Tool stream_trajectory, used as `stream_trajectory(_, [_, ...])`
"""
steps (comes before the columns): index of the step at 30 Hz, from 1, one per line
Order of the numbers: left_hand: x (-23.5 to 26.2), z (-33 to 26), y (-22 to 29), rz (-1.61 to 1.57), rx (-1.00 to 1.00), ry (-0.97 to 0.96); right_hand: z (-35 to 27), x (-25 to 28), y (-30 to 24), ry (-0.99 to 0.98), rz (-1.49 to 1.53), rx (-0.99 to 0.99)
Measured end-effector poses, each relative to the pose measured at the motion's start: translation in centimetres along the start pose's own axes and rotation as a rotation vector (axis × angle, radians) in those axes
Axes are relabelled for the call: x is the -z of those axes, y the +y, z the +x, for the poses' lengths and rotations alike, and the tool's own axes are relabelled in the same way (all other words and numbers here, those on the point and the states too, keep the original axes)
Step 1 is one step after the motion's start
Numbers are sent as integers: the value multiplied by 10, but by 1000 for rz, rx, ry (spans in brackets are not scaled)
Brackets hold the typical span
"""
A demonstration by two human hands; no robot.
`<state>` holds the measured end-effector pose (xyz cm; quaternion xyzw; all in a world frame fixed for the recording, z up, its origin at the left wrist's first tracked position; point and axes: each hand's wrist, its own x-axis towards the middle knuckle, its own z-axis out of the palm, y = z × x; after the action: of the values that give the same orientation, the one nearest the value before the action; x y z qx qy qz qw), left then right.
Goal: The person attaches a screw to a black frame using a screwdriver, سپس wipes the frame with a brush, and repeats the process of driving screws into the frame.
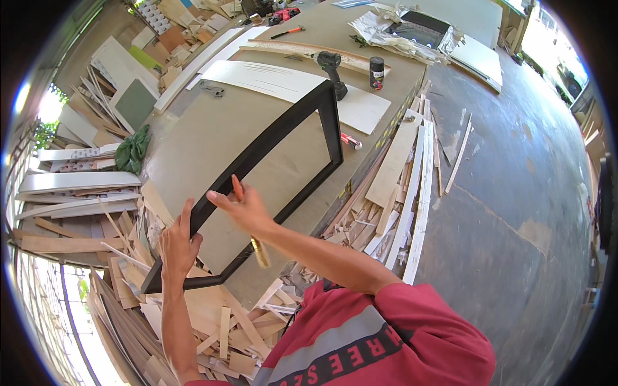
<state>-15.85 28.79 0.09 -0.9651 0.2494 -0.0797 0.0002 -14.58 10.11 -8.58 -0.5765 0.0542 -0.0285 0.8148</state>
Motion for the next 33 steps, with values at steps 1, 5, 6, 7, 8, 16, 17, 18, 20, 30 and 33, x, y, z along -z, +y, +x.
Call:
stream_trajectory(1, [2, -1, -2, -19, -1, -3, 1, 6, 15, -18, 69, 57])
stream_trajectory(5, [-4, -6, -8, -72, 70, -16, -30, 69, 21, -23, 289, -92])
stream_trajectory(6, [-4, -4, -5, -82, 78, -19, -36, 92, 28, 92, 196, 68])
stream_trajectory(7, [0, -4, -3, -85, 95, -21, -36, 120, 40, 196, 32, 203])
stream_trajectory(8, [-1, -6, -6, -92, 63, -5, -35, 145, 56, 318, -144, 312])
stream_trajectory(16, [-5, -13, -10, -71, 85, 29, -11, 268, 58, 667, -166, 266])
stream_trajectory(17, [-5, -15, -9, -65, 88, 30, -5, 266, 63, 704, -183, 312])
stream_trajectory(18, [-4, -15, -8, -55, 87, 32, 0, 264, 78, 682, -450, 436])
stream_trajectory(20, [-1, -14, -3, -47, 90, 26, 11, 260, 127, 603, -992, 675])
stream_trajectory(30, [-1, -7, -4, -115, 85, -7, -76, 94, 190, -492, 30, -258])
stream_trajectory(33, [4, -10, -11, -163, 102, -40, -34, 154, 174, 4, 32, -128])
